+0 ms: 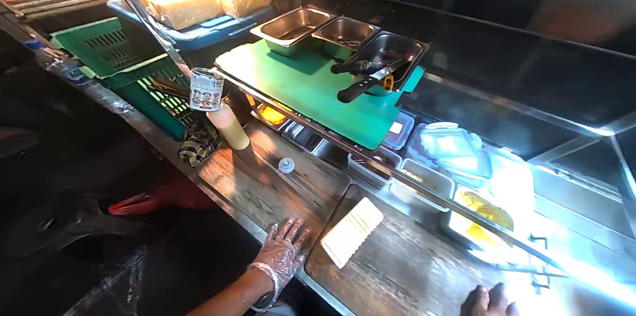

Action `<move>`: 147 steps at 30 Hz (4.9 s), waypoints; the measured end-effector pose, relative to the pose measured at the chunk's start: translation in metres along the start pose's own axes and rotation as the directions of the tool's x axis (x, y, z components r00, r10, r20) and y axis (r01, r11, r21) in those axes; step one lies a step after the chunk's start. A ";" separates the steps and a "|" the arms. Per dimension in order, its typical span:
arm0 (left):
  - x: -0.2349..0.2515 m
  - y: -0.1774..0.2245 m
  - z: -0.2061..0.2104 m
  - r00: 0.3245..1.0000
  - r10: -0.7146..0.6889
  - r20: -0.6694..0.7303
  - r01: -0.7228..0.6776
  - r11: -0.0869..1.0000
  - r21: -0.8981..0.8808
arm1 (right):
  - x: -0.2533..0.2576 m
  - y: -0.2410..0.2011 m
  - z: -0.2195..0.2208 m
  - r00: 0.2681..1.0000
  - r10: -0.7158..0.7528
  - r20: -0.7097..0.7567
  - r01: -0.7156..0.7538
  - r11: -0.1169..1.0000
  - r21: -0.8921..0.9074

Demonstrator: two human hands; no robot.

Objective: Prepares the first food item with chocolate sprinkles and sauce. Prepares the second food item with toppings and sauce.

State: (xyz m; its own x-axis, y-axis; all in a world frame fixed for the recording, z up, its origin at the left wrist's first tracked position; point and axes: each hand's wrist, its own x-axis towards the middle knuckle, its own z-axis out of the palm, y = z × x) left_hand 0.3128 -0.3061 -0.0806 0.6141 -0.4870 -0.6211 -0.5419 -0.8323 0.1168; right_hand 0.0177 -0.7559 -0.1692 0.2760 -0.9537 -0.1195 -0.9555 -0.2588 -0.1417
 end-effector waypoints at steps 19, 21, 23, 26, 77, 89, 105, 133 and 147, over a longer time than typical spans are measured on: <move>0.006 0.035 -0.050 0.887 0.291 -0.359 -0.421 0.829 -0.369 | 0.030 -0.389 -0.036 0.756 -0.651 0.066 0.616 0.742 0.264; 0.004 0.003 -0.038 0.869 0.205 -0.451 -0.417 0.793 -0.443 | 0.051 -0.392 -0.017 0.738 -0.666 0.110 0.603 0.724 0.335; 0.000 -0.028 -0.034 0.866 0.114 -0.486 -0.384 0.774 -0.503 | 0.038 -0.384 -0.022 0.779 -0.594 0.200 0.438 0.744 0.504; -0.008 -0.067 -0.034 0.896 -0.001 -0.444 -0.284 0.768 -0.575 | 0.037 -0.383 -0.025 0.786 -0.592 0.179 0.362 0.675 0.643; 0.011 0.069 -0.049 0.997 0.041 0.068 0.073 -0.116 -0.991 | -0.028 -0.459 -0.121 0.625 -0.570 0.534 0.653 0.756 0.043; 0.020 0.028 -0.058 0.993 0.100 0.070 0.100 -0.346 -0.933 | -0.004 -0.451 -0.082 0.653 -0.647 0.394 0.729 0.677 -0.098; 0.027 0.028 -0.038 0.987 0.164 -0.001 0.093 -0.570 -0.817 | 0.002 -0.456 -0.054 0.778 -0.482 0.403 0.315 0.854 0.413; 0.044 0.040 -0.057 0.932 0.349 -0.099 0.172 -0.665 -0.727 | -0.114 -0.297 -0.092 0.838 -0.300 0.455 -0.208 0.594 0.777; 0.036 0.051 -0.068 0.974 0.223 0.025 0.110 -0.377 -0.920 | -0.149 -0.237 -0.044 0.690 -0.625 -0.364 0.720 0.539 0.438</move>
State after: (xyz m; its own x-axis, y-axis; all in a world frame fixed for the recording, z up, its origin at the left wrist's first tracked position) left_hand 0.3463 -0.3842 -0.0442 0.4628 -0.6538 -0.5986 0.7997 0.0165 0.6002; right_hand 0.1987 -0.5590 -0.0742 0.7500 -0.5521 0.3641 -0.2709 -0.7587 -0.5924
